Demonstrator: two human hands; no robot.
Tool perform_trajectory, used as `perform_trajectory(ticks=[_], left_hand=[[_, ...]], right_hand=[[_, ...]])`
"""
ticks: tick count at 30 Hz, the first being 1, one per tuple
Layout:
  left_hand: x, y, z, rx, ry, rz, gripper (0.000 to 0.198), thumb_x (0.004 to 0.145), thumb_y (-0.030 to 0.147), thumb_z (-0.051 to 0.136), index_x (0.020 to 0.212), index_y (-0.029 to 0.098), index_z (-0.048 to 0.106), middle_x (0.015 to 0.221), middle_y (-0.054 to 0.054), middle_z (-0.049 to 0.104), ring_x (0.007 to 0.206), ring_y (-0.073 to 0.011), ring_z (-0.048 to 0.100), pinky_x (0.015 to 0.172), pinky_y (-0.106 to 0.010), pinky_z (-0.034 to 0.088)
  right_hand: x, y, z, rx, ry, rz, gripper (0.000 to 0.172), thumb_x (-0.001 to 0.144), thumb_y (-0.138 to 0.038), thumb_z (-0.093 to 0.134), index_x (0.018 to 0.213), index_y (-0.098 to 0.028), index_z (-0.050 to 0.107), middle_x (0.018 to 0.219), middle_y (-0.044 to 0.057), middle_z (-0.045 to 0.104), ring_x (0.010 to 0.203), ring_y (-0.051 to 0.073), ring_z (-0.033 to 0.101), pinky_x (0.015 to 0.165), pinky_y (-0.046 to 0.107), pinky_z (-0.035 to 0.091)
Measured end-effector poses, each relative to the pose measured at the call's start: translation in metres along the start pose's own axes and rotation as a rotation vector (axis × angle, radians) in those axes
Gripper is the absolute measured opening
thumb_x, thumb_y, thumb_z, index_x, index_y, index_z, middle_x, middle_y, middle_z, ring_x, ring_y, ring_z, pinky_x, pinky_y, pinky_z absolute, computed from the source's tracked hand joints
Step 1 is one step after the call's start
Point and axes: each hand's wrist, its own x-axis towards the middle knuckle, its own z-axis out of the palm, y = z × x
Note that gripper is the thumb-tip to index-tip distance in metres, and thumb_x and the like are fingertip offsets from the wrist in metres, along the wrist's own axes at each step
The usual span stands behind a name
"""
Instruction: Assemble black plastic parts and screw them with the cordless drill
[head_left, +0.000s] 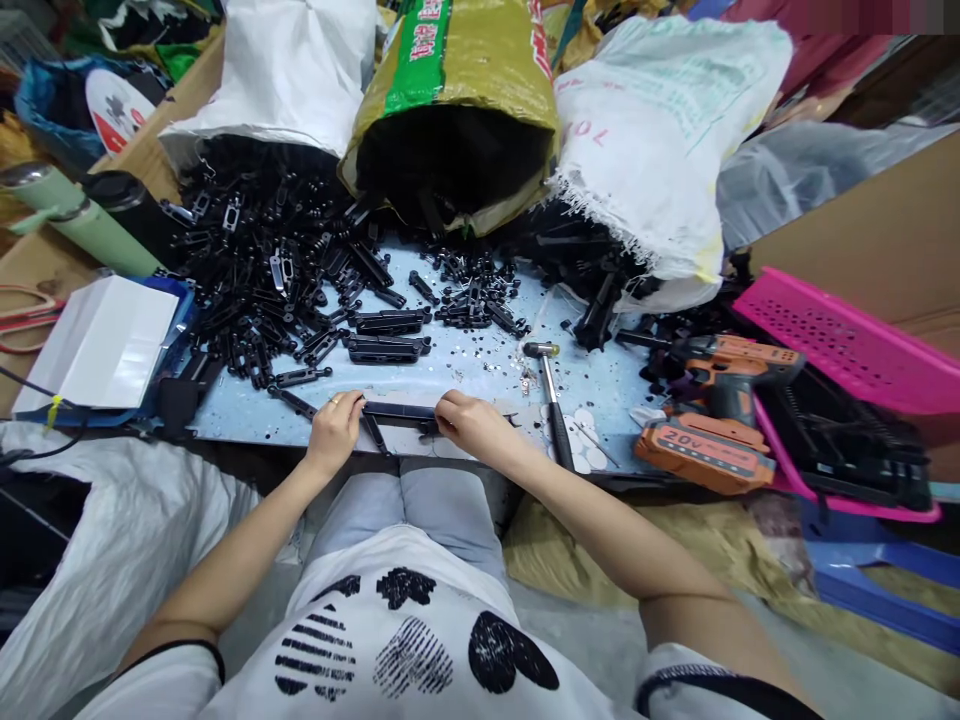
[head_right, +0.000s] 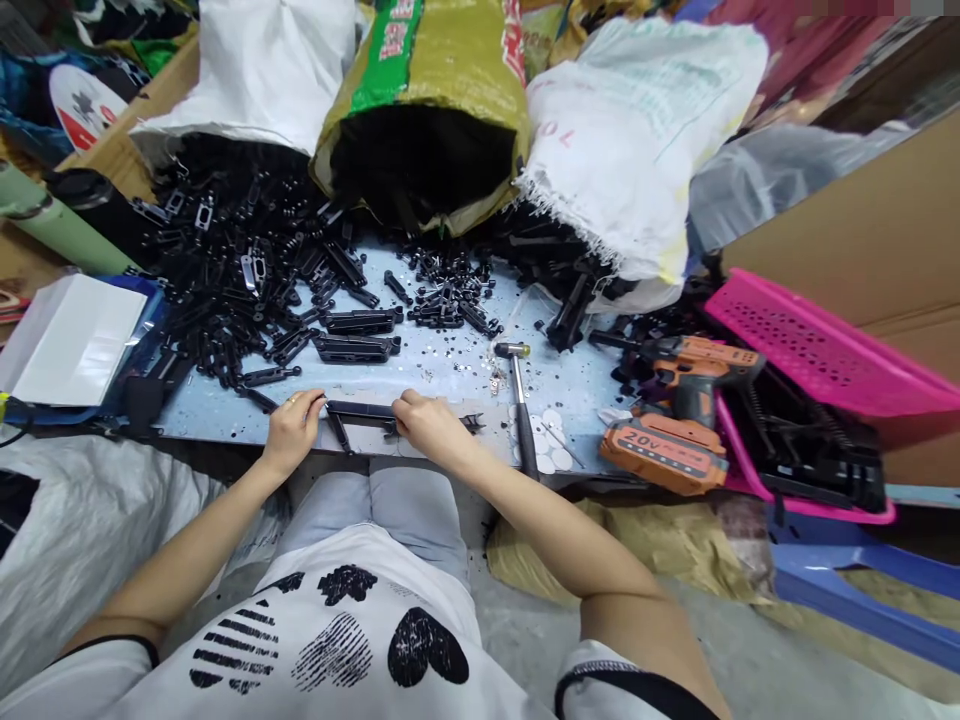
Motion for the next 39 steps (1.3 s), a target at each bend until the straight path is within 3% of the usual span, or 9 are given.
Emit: perform_trajectory(ticks=[6,17,21,24,27,30,33,35,39], left_hand=[[-0.003,0.000,0.003,0.005,-0.026,-0.018,0.024,0.097,0.029,0.035,0.100,0.017,0.056,0.090,-0.007,0.064,0.085,-0.0183,0.062,0.077,-0.031,0.049],[-0.008,-0.011,0.005,0.182,0.017,0.356,0.025,0.093,0.017,0.044,0.115,0.012,0.055,0.084,-0.010,0.067,0.078,-0.0199,0.063,0.073,-0.034,0.051],[-0.003,-0.017,0.004,0.186,0.029,0.366,0.024,0.093,0.016,0.045,0.112,0.011,0.058,0.078,-0.009,0.067,0.073,-0.0189,0.063,0.070,-0.033,0.051],[-0.002,-0.017,0.003,0.131,0.024,0.354,0.024,0.093,0.018,0.045,0.112,0.012,0.058,0.080,-0.009,0.068,0.075,-0.0183,0.063,0.072,-0.032,0.052],[-0.008,-0.009,0.002,0.061,0.000,0.260,0.025,0.095,0.020,0.040,0.111,0.013,0.058,0.087,-0.009,0.068,0.081,-0.0179,0.064,0.076,-0.031,0.052],[-0.020,0.008,-0.002,0.105,-0.066,-0.021,0.030,0.093,0.029,0.042,0.113,0.011,0.056,0.096,-0.013,0.067,0.087,-0.0201,0.065,0.076,-0.031,0.051],[-0.028,0.035,-0.001,0.273,-0.299,-0.339,0.033,0.087,0.040,0.050,0.102,0.012,0.061,0.086,-0.012,0.068,0.079,-0.0239,0.066,0.070,-0.032,0.050],[-0.028,0.054,0.004,0.337,-0.478,-0.451,0.032,0.087,0.039,0.048,0.092,0.013,0.065,0.079,-0.012,0.069,0.075,-0.0246,0.067,0.067,-0.032,0.049],[-0.021,0.071,0.018,0.358,-0.534,-0.565,0.035,0.088,0.033,0.042,0.086,0.010,0.069,0.082,-0.017,0.070,0.080,-0.0271,0.068,0.070,-0.032,0.048]], right_hand=[[-0.002,0.003,0.009,-0.012,0.007,-0.007,0.020,0.094,-0.018,0.041,0.094,-0.015,0.060,0.095,0.008,0.060,0.074,0.015,0.059,0.062,0.024,0.037],[-0.008,0.019,0.037,0.062,0.204,-0.137,0.025,0.096,-0.028,0.041,0.103,-0.017,0.062,0.098,0.008,0.063,0.084,0.017,0.061,0.071,0.027,0.047],[-0.016,0.027,0.049,0.127,0.290,-0.181,0.030,0.095,-0.033,0.044,0.113,-0.017,0.059,0.106,0.011,0.063,0.093,0.020,0.060,0.079,0.032,0.050],[-0.007,0.013,0.051,0.173,0.374,-0.217,0.038,0.094,-0.037,0.044,0.125,-0.017,0.053,0.117,0.013,0.059,0.105,0.022,0.057,0.088,0.037,0.048],[0.020,-0.015,0.054,0.231,0.398,-0.329,0.048,0.094,-0.043,0.042,0.134,-0.016,0.045,0.132,0.014,0.051,0.118,0.023,0.049,0.097,0.038,0.044],[0.047,-0.036,0.061,0.273,0.334,-0.397,0.051,0.095,-0.045,0.037,0.138,-0.018,0.042,0.136,0.013,0.048,0.122,0.022,0.048,0.100,0.038,0.043],[0.059,-0.039,0.069,0.308,0.287,-0.381,0.049,0.096,-0.043,0.035,0.138,-0.018,0.044,0.131,0.012,0.053,0.117,0.021,0.051,0.099,0.038,0.043],[0.061,-0.037,0.072,0.336,0.279,-0.374,0.048,0.097,-0.041,0.033,0.138,-0.018,0.044,0.129,0.010,0.055,0.115,0.020,0.052,0.099,0.038,0.044],[0.057,-0.034,0.073,0.366,0.269,-0.359,0.045,0.098,-0.038,0.031,0.139,-0.022,0.042,0.129,0.007,0.057,0.113,0.019,0.054,0.097,0.038,0.045]])
